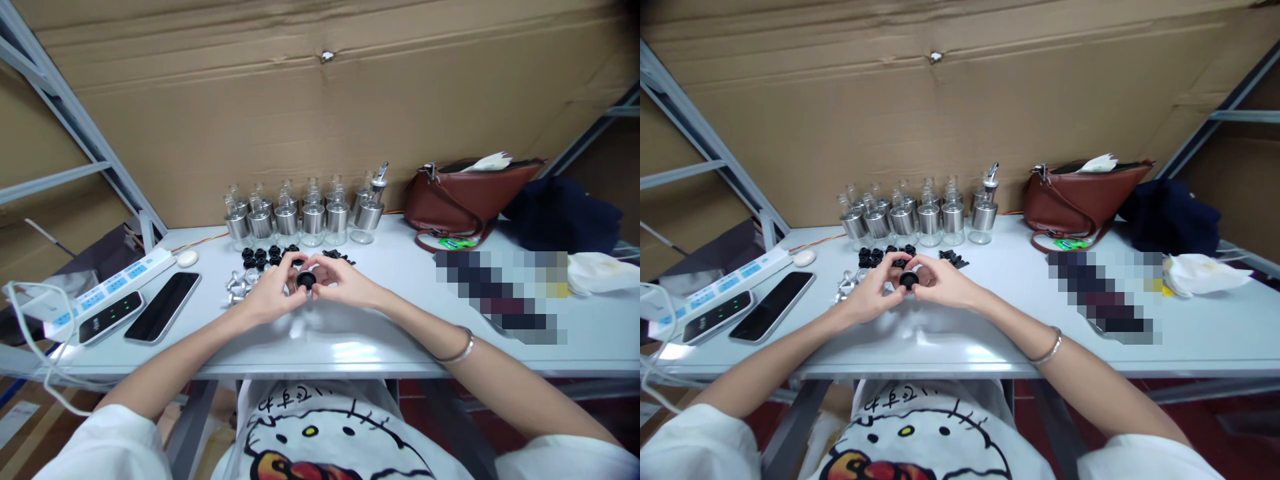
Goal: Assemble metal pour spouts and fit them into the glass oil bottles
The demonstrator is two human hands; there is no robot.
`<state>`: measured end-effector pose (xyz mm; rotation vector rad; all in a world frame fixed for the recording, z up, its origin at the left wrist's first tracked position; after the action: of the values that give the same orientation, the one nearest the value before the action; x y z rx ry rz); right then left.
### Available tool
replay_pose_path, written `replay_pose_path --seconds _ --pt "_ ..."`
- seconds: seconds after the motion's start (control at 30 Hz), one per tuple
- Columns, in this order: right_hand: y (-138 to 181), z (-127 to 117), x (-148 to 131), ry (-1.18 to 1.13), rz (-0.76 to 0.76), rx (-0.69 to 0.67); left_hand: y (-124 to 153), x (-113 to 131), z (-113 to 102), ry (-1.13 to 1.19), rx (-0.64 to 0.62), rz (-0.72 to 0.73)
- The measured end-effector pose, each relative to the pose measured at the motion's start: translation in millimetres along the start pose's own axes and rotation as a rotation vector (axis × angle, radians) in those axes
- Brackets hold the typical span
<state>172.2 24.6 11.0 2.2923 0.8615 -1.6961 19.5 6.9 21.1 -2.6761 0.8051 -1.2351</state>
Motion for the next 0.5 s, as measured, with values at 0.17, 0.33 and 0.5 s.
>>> replay_pose_path --seconds 0.17,0.33,0.5 --pt "0.2 0.2 3.1 0.005 -0.008 -0.015 -0.1 -1.1 0.0 -0.013 -0.014 -0.011" --pt "0.9 1.3 3.1 0.029 -0.015 0.013 -0.7 -1.0 0.3 -0.087 -0.002 0.031" --pt "1.2 1.6 -3.0 0.103 -0.039 0.061 -1.0 -1.1 1.9 -0.107 0.003 0.019"
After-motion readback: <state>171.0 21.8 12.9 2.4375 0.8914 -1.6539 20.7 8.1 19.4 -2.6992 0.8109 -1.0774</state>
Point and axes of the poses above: each hand's wrist, its own y-axis away from the middle knuckle, its own z-axis out of the palm, x = y × z, the point moved 3 cm from there along -y, towards the middle knuckle, and after that the axes turned 7 degrees about x, right-handed, at the moved point
